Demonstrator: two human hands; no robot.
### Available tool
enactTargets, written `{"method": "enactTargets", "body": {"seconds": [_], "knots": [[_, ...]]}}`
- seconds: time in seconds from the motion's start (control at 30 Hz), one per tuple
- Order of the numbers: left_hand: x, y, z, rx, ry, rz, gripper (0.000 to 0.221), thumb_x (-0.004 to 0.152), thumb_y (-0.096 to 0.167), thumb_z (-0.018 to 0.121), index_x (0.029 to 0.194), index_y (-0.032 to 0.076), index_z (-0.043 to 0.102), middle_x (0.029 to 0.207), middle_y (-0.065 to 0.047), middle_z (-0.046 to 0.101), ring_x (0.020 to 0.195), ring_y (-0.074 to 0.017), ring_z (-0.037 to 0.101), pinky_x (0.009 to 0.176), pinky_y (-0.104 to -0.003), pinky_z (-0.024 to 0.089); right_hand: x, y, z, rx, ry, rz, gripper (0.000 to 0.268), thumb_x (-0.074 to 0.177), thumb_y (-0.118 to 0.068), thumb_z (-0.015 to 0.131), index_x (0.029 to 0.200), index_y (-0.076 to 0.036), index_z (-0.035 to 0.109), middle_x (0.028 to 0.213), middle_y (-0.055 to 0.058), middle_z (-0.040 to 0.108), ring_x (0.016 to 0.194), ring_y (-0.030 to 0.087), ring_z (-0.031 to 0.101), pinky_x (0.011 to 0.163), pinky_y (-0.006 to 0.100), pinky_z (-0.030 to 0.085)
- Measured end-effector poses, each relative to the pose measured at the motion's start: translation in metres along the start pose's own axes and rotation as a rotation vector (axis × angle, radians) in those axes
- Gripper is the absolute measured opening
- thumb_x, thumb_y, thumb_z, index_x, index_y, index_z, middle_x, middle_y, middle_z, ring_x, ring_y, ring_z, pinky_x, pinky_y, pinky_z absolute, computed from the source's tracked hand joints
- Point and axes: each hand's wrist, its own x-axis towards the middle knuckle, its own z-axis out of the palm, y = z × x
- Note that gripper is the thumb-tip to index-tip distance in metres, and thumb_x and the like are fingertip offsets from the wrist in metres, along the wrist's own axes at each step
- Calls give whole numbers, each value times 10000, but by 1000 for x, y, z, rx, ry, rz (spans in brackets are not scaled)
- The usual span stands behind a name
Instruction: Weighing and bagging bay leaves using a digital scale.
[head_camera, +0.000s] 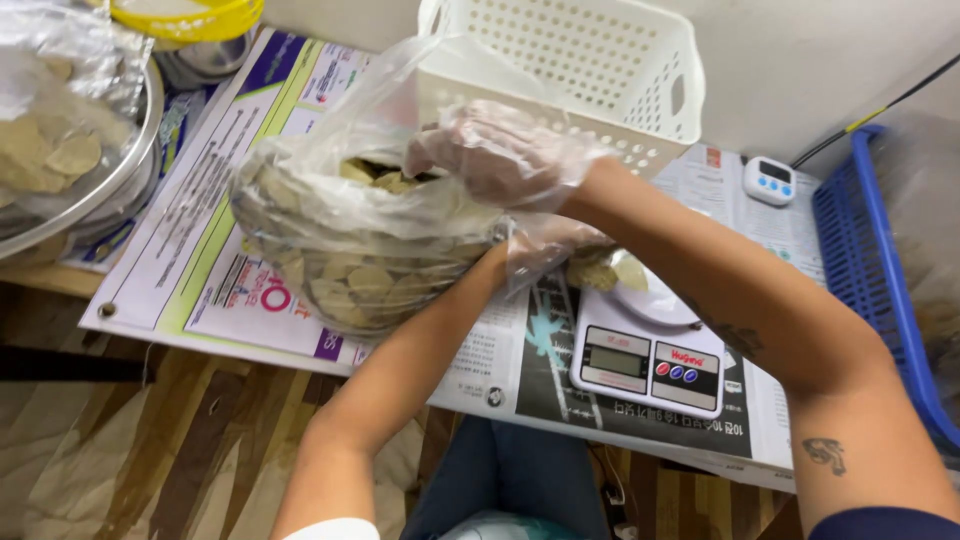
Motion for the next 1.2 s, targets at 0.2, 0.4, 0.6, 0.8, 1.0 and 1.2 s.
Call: {"method": "enactTargets", "body": {"seconds": [0.2, 0.4, 0.6, 0.8, 1.0, 1.2], "knots": [[22, -30, -17, 37, 62, 87, 581, 843, 424, 662, 1282, 43, 693, 1339, -157, 698, 1224, -284, 665, 1058, -379, 539, 61, 17, -20, -2312, 905, -35, 307, 796, 53, 639, 1049, -97, 726, 1010, 58, 765, 837, 205, 741, 728, 298, 610], [50, -62, -31, 95, 92, 202, 523, 875, 388, 656, 1267, 45, 699, 1329, -161, 697, 1226, -292, 663, 1070, -401, 533, 56, 17, -51, -1926, 1140, 86, 701, 1035, -495, 221, 1626, -123, 153, 1666, 173, 247, 1511, 295, 280, 1239, 405, 171], [79, -85, -45, 175, 99, 307, 464, 906, 352, 650, 1252, 47, 705, 1320, -164, 696, 1227, -301, 662, 1082, -423, 527, 70, 27, -39, -2040, 1477, -47, 325, 855, -467, 799, 593, -318, 678, 682, -101, 691, 717, 141, 706, 753, 234, 546], [104, -108, -55, 251, 94, 414, 407, 937, 316, 644, 1238, 49, 711, 1310, -167, 695, 1229, -310, 660, 1094, -445, 521, 32, 9, 13, -2098, 1263, -200, 313, 848, 38, 731, 1103, -133, 792, 1008, 82, 770, 806, 175, 741, 563, 196, 629], [153, -153, -79, 121, -221, 553, 432, 1038, 185, 564, 1412, -30, 561, 1483, -216, 555, 1394, -321, 538, 1225, -459, 409, -4, -19, -18, -1737, 924, -533, 85, 985, -65, 735, 905, -56, 707, 806, 25, 682, 657, 117, 636, 530, 206, 549], [114, -113, -55, 33, 16, 639, 509, 978, 220, 695, 1423, 15, 559, 1447, -217, 585, 1366, -366, 559, 1179, -508, 457, -7, -23, -30, -1551, 998, -678, 97, 867, 8, 801, 951, -30, 771, 931, 85, 784, 811, 173, 756, 717, 266, 667]]}}
